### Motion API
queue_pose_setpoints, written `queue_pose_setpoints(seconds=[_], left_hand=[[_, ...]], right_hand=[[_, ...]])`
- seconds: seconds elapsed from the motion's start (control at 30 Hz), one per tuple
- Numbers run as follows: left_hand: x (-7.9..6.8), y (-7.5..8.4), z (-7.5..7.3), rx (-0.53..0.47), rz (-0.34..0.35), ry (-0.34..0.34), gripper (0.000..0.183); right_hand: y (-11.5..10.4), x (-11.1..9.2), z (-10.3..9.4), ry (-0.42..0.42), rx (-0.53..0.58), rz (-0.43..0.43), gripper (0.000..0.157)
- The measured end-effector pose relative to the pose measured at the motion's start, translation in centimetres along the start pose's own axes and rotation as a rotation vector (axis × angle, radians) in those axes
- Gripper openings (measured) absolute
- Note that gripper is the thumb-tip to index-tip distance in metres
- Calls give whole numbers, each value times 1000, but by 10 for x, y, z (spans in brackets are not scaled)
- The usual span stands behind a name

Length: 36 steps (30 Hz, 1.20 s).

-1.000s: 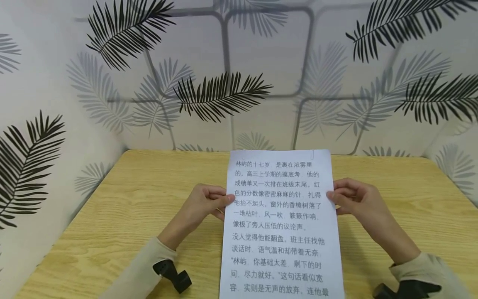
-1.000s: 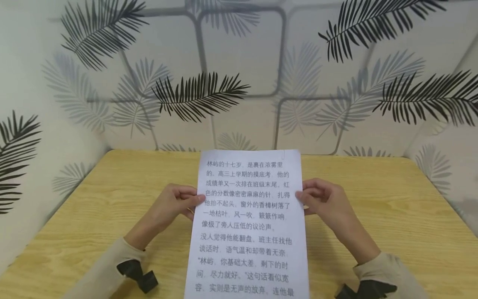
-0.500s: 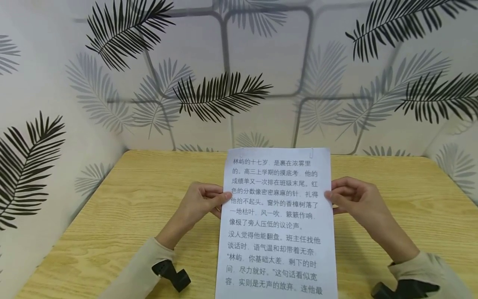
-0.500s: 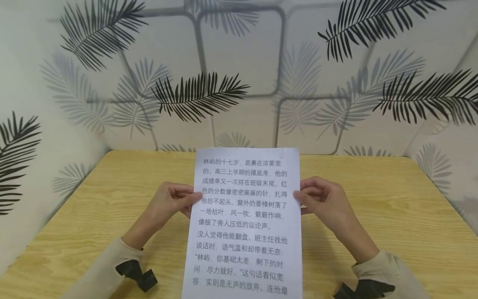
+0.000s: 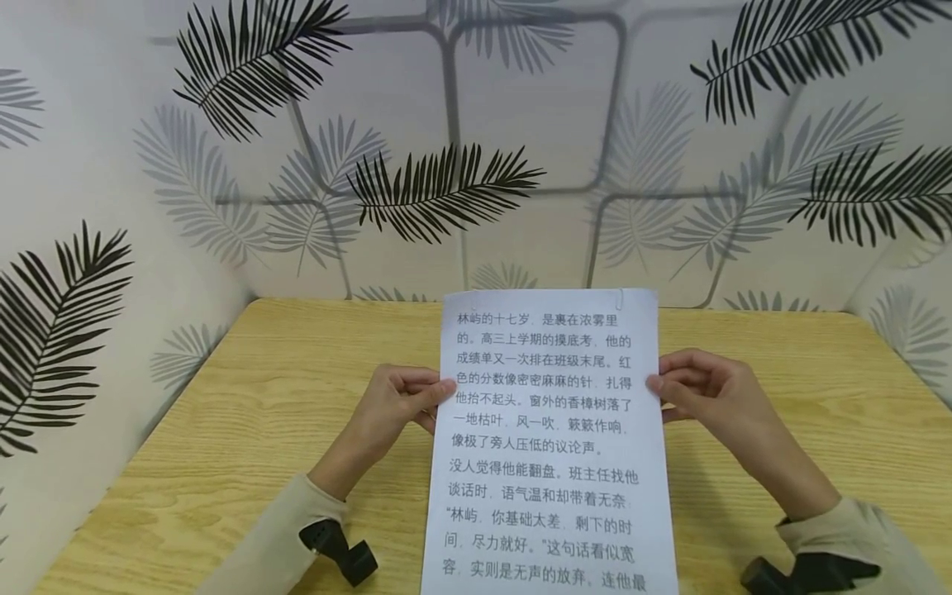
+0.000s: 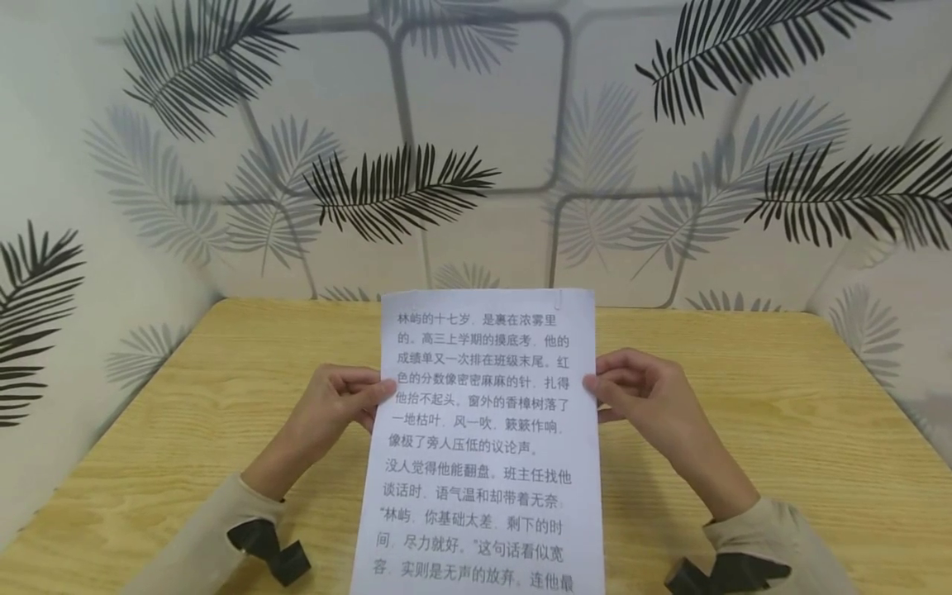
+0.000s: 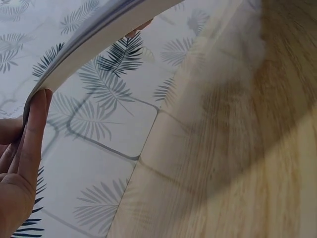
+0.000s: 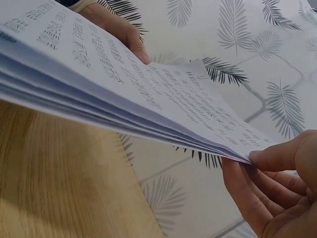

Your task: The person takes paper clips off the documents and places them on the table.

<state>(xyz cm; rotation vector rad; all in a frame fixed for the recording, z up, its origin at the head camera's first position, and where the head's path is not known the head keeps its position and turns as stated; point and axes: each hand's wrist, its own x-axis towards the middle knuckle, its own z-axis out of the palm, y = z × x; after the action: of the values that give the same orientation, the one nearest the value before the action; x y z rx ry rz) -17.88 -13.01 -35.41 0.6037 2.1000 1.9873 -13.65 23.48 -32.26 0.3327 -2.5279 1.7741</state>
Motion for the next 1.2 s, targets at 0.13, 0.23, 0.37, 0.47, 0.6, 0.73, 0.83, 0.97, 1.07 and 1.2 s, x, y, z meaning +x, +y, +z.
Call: queue_pose_setpoints(seconds=[0.13, 0.23, 0.37, 0.47, 0.6, 0.73, 0.83, 0.97, 1.07, 1.2], left_hand=[[-1, 0, 0, -21, 13, 12, 25], [-1, 0, -1, -28, 14, 16, 26], [-1, 0, 0, -21, 10, 19, 26], [-1, -1, 0, -13, 12, 21, 25], [-1, -1, 0, -3, 9, 29, 25], [-2, -1, 1, 7, -2, 42, 26], [-3, 0, 2, 5, -7, 47, 26], [-4, 0, 3, 7, -11, 49, 26], [-5, 0, 3, 12, -18, 46, 26], [-5, 1, 3, 14, -29, 42, 25]], right_hand=[[-3, 2, -1, 18, -15, -13, 24], [-5, 4, -2, 25, 1, -34, 23], [-7, 6, -3, 33, 24, -75, 19], [-9, 9, -5, 49, 39, -125, 17], [-13, 15, -5, 103, -13, -199, 21], [-23, 23, -3, 173, -139, -256, 24], [-30, 28, -2, 211, -184, -297, 22], [-39, 34, -2, 247, -236, -353, 19], [-42, 37, 1, 265, -292, -378, 17], [-44, 38, 7, 285, -348, -377, 15]])
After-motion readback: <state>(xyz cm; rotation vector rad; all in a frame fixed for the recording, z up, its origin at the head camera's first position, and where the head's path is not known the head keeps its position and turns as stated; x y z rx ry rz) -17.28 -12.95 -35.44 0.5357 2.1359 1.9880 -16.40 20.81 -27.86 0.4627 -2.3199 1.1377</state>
